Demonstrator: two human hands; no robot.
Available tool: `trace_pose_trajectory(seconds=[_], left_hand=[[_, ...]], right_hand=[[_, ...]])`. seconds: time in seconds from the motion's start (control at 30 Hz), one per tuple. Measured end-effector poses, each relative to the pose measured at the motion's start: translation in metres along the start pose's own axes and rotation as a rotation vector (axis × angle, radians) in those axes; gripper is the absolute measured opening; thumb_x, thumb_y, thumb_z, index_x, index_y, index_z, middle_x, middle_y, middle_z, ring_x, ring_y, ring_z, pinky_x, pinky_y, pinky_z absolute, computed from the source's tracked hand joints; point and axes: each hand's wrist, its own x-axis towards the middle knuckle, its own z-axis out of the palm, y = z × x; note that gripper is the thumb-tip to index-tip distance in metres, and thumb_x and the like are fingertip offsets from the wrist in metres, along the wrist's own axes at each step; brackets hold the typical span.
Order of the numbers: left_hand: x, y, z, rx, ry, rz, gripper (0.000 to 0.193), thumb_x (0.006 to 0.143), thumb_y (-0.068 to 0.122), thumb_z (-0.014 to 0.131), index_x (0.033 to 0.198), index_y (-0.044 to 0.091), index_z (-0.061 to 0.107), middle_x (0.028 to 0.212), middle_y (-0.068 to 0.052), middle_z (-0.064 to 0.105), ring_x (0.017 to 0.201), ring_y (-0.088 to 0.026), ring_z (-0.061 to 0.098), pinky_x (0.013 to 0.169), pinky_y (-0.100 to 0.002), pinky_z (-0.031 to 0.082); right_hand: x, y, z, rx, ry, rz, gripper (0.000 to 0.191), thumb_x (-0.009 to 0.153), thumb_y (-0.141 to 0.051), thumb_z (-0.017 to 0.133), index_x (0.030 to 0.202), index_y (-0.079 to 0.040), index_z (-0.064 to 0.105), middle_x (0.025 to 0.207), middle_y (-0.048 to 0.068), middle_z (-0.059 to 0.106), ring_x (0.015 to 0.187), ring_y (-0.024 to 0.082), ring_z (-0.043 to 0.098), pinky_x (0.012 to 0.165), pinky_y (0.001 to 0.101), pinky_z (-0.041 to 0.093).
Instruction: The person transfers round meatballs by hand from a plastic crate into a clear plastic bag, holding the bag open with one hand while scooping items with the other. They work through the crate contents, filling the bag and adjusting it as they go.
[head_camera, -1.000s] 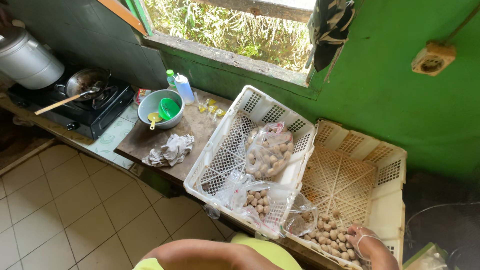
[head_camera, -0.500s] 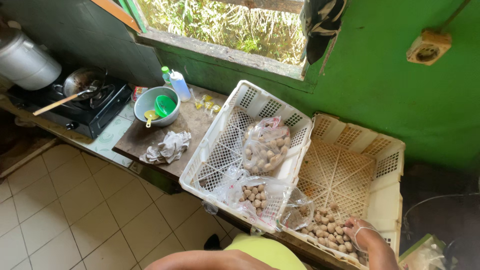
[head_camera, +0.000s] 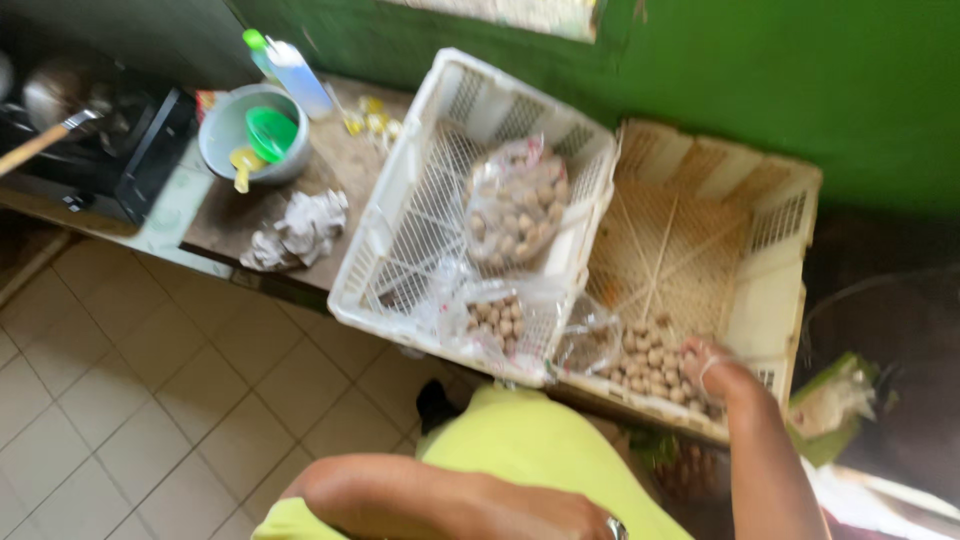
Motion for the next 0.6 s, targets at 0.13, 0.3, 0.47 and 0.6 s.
trace_pose_trajectory(seconds=[0.13,0.3,0.47,0.6], left_hand=[[0.008,0.040,-0.033,-0.023,-0.058,0.199,0.035,0.086,0.023,0.059,0.070,-0.002,0.041,0.070,-0.019,0.047,0.074,-0.038,0.053,0.077,-0.046,0.043],[0.018,0.075,-0.056,0.003,-0.107,0.106,0.029,0.091,0.024,0.057,0.081,-0.001,0.047,0.086,-0.016,0.057,0.088,-0.034,0.061,0.088,-0.046,0.043],[0.016,0.078,-0.049,0.229,-0.003,0.158,0.022,0.094,0.019,0.053,0.097,-0.003,0.054,0.100,-0.015,0.060,0.108,-0.030,0.064,0.111,-0.046,0.039],[0.011,0.068,-0.023,0.272,-0.036,0.094,0.017,0.095,0.014,0.053,0.098,-0.001,0.059,0.096,-0.017,0.063,0.099,-0.030,0.067,0.108,-0.048,0.043]], right_hand=[[0.000,0.004,-0.005,-0.046,0.027,0.021,0.029,0.090,-0.024,0.066,0.117,-0.014,0.068,0.101,0.022,0.073,0.095,0.040,0.068,0.086,0.0486,0.055],[-0.006,-0.004,-0.015,-0.016,-0.026,0.193,0.039,0.090,-0.030,0.071,0.125,-0.014,0.064,0.108,0.023,0.072,0.099,0.041,0.068,0.089,0.0485,0.055],[-0.004,-0.008,-0.016,0.016,-0.064,0.266,0.038,0.094,-0.031,0.069,0.128,-0.016,0.063,0.110,0.022,0.072,0.099,0.040,0.069,0.089,0.0496,0.054],[0.003,0.001,-0.010,0.025,-0.107,0.258,0.042,0.095,-0.032,0.070,0.132,-0.017,0.058,0.110,0.021,0.072,0.098,0.038,0.068,0.087,0.0489,0.055]])
